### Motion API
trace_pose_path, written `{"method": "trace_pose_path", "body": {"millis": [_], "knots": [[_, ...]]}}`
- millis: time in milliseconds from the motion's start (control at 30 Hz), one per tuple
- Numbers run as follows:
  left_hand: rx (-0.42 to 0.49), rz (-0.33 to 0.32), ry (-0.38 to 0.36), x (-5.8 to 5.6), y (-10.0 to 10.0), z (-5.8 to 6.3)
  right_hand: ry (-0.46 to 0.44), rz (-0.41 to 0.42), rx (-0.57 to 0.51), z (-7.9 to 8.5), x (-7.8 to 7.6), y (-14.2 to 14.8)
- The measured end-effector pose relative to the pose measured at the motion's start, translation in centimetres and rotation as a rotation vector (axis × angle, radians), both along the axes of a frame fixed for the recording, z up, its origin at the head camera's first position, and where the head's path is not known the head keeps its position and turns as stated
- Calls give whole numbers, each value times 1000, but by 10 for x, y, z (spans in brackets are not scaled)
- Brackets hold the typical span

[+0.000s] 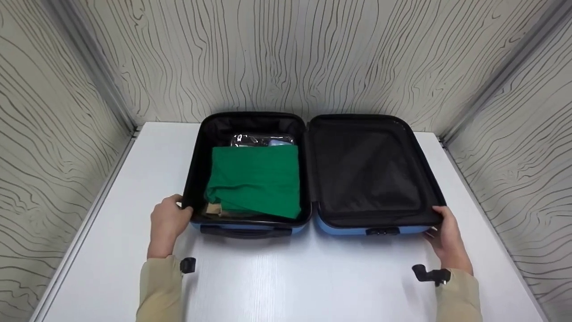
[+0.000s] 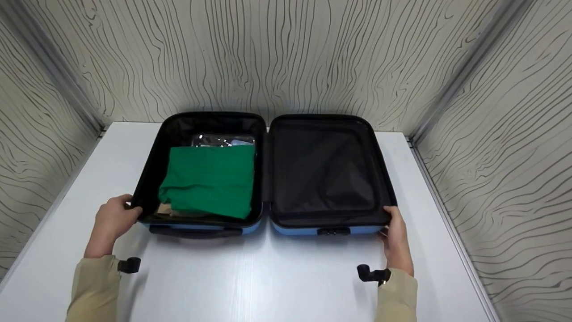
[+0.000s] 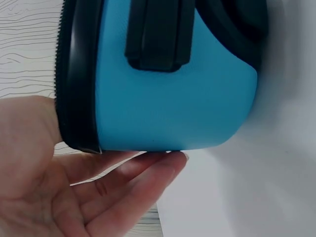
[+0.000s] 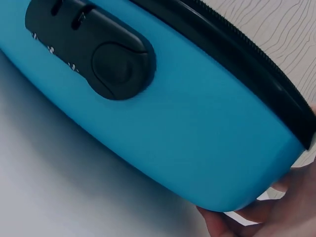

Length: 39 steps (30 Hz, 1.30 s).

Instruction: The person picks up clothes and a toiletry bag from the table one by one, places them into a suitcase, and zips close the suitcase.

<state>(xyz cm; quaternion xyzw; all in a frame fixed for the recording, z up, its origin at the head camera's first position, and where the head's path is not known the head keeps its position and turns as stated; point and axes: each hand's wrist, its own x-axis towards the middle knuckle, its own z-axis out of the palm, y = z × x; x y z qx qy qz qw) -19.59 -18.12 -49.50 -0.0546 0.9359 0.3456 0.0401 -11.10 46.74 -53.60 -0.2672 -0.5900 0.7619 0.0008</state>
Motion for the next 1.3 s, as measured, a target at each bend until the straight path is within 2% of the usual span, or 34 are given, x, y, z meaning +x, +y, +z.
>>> {"method": "trace_pose_path", "body": {"millis": [233, 467, 633, 733, 867, 967, 1133, 1300], "knots": [[12, 18, 25, 0, 1, 0, 95, -60, 1, 45, -2, -33], [21, 10, 64, -2, 8, -3, 212, -193, 147, 76, -8, -46], [21, 13, 65, -3, 11, -4, 347, -328, 151, 96, -12, -59], [21, 17, 57, -3, 11, -3, 463, -424, 124, 104, -16, -67], [22, 22, 58, -3, 10, -4, 609, -526, 148, 113, -21, -78], [28, 22, 65, -2, 11, -3, 669, -580, 172, 122, -24, -83], [26, 19, 66, -2, 18, -4, 711, -630, 213, 141, -24, -89], [12, 13, 87, -1, 29, -5, 798, -620, 300, 159, -24, -99]]}}
